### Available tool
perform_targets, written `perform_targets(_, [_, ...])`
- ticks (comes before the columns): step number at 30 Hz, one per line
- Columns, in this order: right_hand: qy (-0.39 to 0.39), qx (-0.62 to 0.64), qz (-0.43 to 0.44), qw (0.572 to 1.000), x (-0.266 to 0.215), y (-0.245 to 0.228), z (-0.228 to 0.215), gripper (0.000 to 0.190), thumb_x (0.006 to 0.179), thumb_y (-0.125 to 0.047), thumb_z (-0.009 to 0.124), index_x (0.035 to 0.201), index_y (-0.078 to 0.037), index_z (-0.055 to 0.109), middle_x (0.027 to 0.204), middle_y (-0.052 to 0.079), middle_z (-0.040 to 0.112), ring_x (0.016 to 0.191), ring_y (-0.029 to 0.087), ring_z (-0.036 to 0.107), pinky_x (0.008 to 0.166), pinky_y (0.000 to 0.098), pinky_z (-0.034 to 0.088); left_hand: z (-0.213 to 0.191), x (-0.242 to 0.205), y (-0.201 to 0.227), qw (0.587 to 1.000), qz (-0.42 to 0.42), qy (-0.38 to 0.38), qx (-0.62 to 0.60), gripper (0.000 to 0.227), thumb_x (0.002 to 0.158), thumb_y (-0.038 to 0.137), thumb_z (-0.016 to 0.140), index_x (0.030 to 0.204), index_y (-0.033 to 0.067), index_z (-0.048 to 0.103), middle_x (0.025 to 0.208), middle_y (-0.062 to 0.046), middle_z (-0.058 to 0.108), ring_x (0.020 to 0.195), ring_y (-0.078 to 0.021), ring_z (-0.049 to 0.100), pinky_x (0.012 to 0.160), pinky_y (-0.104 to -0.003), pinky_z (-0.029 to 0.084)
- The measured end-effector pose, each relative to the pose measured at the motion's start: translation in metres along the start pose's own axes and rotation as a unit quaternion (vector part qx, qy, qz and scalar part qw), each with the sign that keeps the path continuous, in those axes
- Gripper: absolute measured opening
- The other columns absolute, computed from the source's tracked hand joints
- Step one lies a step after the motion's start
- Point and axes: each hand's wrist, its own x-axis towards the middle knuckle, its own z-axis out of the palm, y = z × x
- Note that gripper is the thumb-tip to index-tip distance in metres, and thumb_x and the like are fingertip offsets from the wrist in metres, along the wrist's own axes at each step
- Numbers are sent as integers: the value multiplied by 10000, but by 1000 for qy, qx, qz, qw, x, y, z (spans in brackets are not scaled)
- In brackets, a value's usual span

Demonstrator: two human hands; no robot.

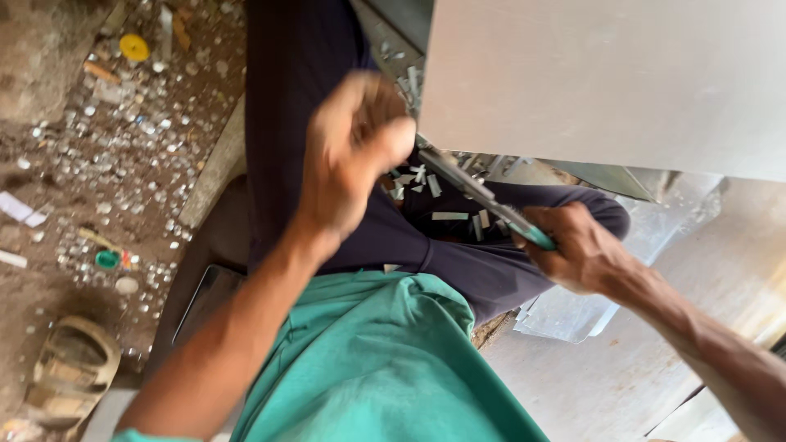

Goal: The person sits cross-legged on the floor and uses tin snips to cut a large metal sheet into smaller pieces. They repeatedly reposition the sheet and cut along its edges, creating small metal scraps that fall onto their lap and the floor.

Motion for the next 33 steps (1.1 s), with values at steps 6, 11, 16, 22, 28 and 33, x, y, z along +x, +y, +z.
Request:
perform_targets(6, [102,151,-67,981,-9,41,101,145,776,-108,586,807,-28,703,596,70,658,445,166,566,435,349,496,31,85,26,996,55,-14,72,472,953,261,665,583,118,408,509,23,378,451,-117,314,478,-315,238])
perform_targets(11, [138,365,91,916,-49,54,206,119,674,-45,630,783,-27,676,583,76,659,508,186,597,496,351,489,-40,71,-4,991,56,87,81,301,1055,252,638,1190,17,769,1074,-85,724,960,-207,639,852,-358,510])
perform_targets(16, [170,540,80,820,-63,47,271,133,677,9,534,729,14,657,613,90,639,559,193,617,549,351,519,-17,-23,-76,972,-26,136,-192,347,1048,226,563,1308,-1,608,1339,-120,655,1229,-205,650,1105,-347,531])
perform_targets(22, [210,338,28,917,-54,27,242,202,834,-35,504,868,-17,703,718,104,725,661,206,704,653,339,564,102,-55,-111,988,-113,-84,-59,273,1073,204,606,952,10,756,903,-90,800,768,-156,740,678,-275,556])
perform_targets(28, [131,390,-47,910,-58,-19,170,593,601,-21,469,1181,-15,592,1022,129,737,876,225,703,721,374,583,26,-47,-65,997,-7,-14,-81,188,1042,215,702,1084,37,743,962,-76,776,869,-142,744,786,-267,595])
perform_targets(33, [72,430,-70,897,-29,-53,132,580,589,-36,478,1160,-4,578,918,124,661,754,281,587,648,440,528,-9,-44,-38,998,-35,-49,1,207,1049,173,707,1119,-20,737,990,-110,784,876,-131,752,802,-252,603])
